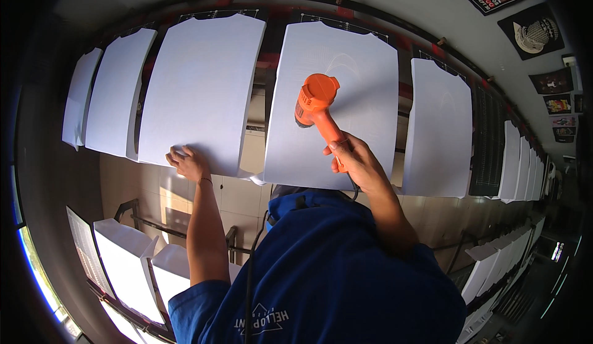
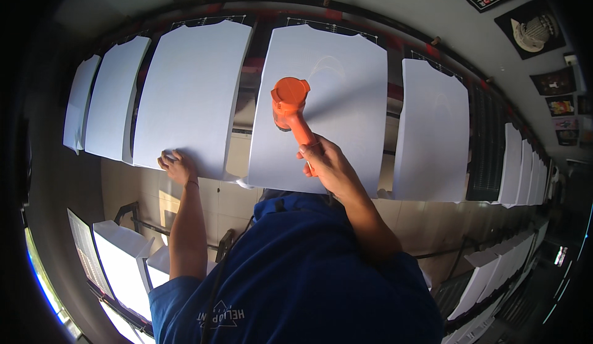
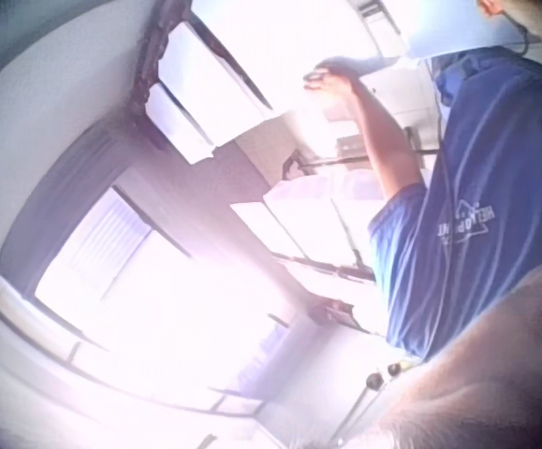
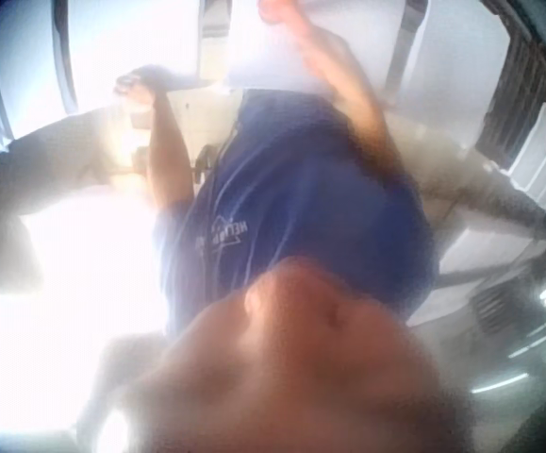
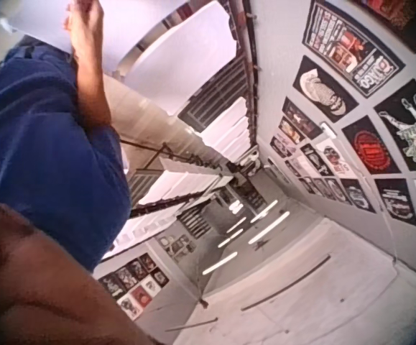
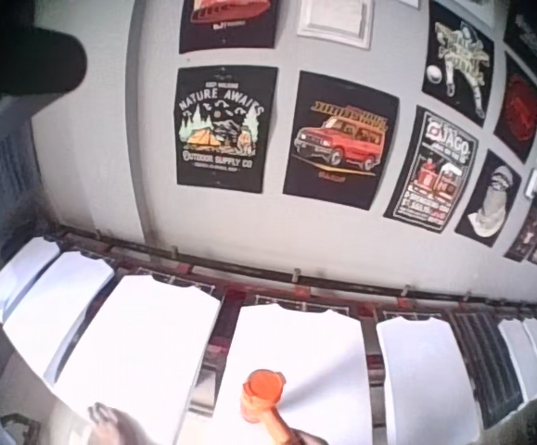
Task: The person uses an orange heat gun to apply heat to a white t-shirt laid flat on a work surface. They move the heat gun in circular motions over the center of the shirt while occasionally using their left hand to steady the fabric.
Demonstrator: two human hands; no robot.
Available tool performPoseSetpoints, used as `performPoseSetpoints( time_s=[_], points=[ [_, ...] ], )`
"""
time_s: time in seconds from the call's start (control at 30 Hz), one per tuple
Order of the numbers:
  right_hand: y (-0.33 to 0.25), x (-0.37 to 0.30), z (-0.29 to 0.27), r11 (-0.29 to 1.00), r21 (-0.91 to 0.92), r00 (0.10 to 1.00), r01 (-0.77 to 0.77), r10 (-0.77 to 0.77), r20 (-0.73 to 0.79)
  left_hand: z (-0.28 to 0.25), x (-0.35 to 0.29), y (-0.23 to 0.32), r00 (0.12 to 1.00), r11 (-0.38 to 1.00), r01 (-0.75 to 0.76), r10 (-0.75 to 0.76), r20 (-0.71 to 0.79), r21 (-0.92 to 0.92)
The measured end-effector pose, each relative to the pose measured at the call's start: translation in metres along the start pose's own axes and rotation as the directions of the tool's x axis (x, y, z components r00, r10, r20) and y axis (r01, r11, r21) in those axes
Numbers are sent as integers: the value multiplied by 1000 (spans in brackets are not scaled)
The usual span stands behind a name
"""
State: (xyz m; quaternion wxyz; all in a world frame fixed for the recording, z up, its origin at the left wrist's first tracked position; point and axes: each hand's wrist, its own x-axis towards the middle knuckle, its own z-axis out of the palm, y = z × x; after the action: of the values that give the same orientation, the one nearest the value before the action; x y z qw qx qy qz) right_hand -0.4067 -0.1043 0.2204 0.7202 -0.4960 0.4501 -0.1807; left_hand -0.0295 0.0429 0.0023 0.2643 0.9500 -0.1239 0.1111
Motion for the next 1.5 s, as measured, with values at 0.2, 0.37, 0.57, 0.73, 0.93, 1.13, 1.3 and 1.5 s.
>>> performPoseSetpoints(
  time_s=[0.2,0.37,0.57,0.73,0.93,1.13,1.3,1.5],
  points=[
    [-4,3,6,999,-29,995,-34,37,90,-5,-1,5,1000,1000,2,-3,18,16],
    [-12,-6,8,994,-81,983,-69,82,167,-4,-2,5,1000,1000,-4,4,6,13],
    [-3,6,4,998,-54,997,-20,24,74,-3,7,6,1000,1000,-11,12,-15,28],
    [-6,8,-2,997,-72,1000,-2,1,-7,-2,5,6,1000,1000,-12,12,-13,19],
    [-3,-15,1,995,-76,987,-69,79,139,-7,0,7,1000,1000,10,-10,-2,7],
    [2,-23,11,993,-75,972,-96,109,206,-9,-1,9,999,1000,25,-25,26,-7],
    [4,-24,5,991,-122,990,-53,68,123,-8,0,9,1000,1000,16,-16,15,-8],
    [-5,-32,-9,987,-137,984,-86,106,144,-9,-1,8,1000,1000,24,-23,21,-12]
  ],
)
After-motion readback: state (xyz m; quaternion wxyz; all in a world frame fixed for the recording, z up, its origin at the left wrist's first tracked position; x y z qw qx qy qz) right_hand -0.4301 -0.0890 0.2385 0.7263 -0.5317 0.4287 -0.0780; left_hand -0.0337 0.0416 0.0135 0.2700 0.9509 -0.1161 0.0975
